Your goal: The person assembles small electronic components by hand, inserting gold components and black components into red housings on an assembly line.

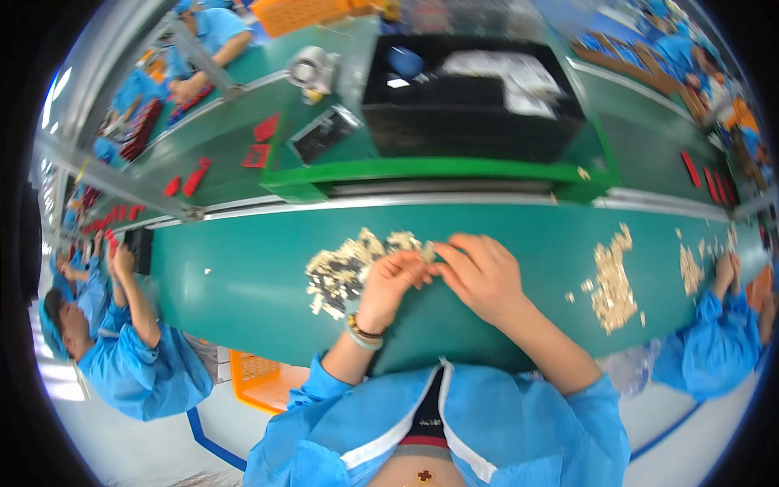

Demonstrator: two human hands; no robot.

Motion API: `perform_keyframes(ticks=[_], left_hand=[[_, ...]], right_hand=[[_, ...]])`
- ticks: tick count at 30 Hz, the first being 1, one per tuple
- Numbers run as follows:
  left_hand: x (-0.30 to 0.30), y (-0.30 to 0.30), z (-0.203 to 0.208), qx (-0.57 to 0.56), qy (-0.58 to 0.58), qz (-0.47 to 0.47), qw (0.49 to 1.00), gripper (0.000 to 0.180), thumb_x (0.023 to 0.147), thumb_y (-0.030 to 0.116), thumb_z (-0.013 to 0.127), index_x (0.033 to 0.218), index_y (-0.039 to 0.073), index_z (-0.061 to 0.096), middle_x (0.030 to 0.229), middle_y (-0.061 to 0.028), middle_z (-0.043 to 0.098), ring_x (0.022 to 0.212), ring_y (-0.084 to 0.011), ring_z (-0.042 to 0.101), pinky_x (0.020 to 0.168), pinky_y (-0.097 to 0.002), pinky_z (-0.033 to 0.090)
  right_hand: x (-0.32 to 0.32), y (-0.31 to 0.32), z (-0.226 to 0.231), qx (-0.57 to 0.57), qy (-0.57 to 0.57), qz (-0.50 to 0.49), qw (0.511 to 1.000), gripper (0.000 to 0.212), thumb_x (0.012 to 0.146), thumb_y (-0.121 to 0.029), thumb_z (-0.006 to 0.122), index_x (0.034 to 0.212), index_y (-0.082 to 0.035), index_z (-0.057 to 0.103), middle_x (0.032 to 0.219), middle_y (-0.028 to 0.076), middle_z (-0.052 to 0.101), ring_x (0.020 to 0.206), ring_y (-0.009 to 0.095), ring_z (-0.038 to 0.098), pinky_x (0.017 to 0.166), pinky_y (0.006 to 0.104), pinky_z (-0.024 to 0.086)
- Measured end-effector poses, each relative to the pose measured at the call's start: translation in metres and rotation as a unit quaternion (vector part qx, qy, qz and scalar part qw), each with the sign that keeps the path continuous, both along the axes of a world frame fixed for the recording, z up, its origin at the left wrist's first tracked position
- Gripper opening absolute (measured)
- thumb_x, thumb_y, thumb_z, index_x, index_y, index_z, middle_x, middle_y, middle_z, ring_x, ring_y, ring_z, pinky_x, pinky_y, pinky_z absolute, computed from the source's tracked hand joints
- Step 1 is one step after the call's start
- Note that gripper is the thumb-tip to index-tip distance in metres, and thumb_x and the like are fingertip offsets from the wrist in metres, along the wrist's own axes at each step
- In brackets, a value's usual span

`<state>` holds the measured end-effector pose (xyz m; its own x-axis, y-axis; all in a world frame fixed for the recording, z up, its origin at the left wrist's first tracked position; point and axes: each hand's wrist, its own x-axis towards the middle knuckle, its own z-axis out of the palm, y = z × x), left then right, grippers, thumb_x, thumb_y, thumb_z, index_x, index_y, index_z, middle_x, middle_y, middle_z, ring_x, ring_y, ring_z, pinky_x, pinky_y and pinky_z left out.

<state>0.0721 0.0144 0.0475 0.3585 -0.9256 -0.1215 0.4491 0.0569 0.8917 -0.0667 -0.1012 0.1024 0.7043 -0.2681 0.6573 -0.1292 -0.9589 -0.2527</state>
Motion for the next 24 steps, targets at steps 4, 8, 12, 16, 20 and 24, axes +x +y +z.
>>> perform_keyframes(ticks=[4,8,12,16,20,24], left_hand=[[-0.001,0.002,0.005,-0.039,-0.05,-0.01,0.998,0.016,0.092,0.005,0.061,0.106,0.0,0.066,0.092,-0.0013,0.067,0.08,-0.0062,0.059,0.071,-0.0181,0.046],[-0.011,-0.001,0.013,-0.07,-0.118,-0.006,0.991,0.011,0.086,0.002,0.066,0.097,0.0,0.068,0.102,-0.0037,0.066,0.082,-0.0104,0.061,0.075,-0.0209,0.047],[-0.027,0.001,0.034,-0.191,-0.438,0.012,0.878,0.011,0.075,-0.002,0.071,0.086,0.003,0.069,0.094,-0.006,0.068,0.083,-0.0178,0.064,0.074,-0.0276,0.05],[-0.03,0.011,0.037,-0.226,-0.356,-0.104,0.901,0.013,0.072,0.002,0.076,0.082,0.005,0.068,0.087,-0.0064,0.07,0.078,-0.019,0.065,0.068,-0.0291,0.051],[-0.029,0.01,0.025,-0.072,-0.392,-0.022,0.917,0.016,0.073,0.005,0.077,0.084,0.005,0.067,0.083,-0.0061,0.067,0.07,-0.0183,0.062,0.062,-0.0291,0.05],[-0.025,-0.005,0.036,-0.252,-0.587,0.053,0.767,0.017,0.068,0.001,0.075,0.081,0.004,0.065,0.082,-0.0067,0.066,0.068,-0.0219,0.061,0.06,-0.0311,0.05]], right_hand=[[0.002,0.002,-0.012,0.073,-0.004,0.041,0.996,0.025,0.072,-0.007,0.073,0.096,-0.006,0.066,0.088,0.005,0.061,0.071,0.022,0.06,0.058,0.0314,0.05],[-0.012,0.005,-0.016,0.164,-0.014,0.039,0.986,0.013,0.078,-0.006,0.069,0.091,-0.004,0.066,0.08,0.005,0.061,0.064,0.019,0.061,0.053,0.0289,0.049],[-0.047,0.012,-0.027,0.526,0.009,-0.037,0.85,0.009,0.086,-0.006,0.06,0.089,-0.001,0.068,0.071,0.006,0.066,0.059,0.01,0.061,0.054,0.0244,0.048],[-0.128,-0.045,-0.055,0.249,0.063,-0.329,0.909,0.021,0.076,0.002,0.069,0.094,-0.004,0.061,0.07,0.002,0.061,0.059,0.01,0.057,0.053,0.0241,0.046],[-0.123,-0.035,-0.033,0.326,-0.053,-0.244,0.912,0.024,0.074,0.001,0.072,0.093,-0.005,0.059,0.081,0.001,0.057,0.059,0.009,0.047,0.053,0.0231,0.041],[-0.076,-0.015,0.011,0.484,0.034,0.065,0.872,0.023,0.075,-0.009,0.077,0.09,-0.007,0.059,0.078,0.0,0.056,0.056,0.006,0.043,0.051,0.0242,0.038]])
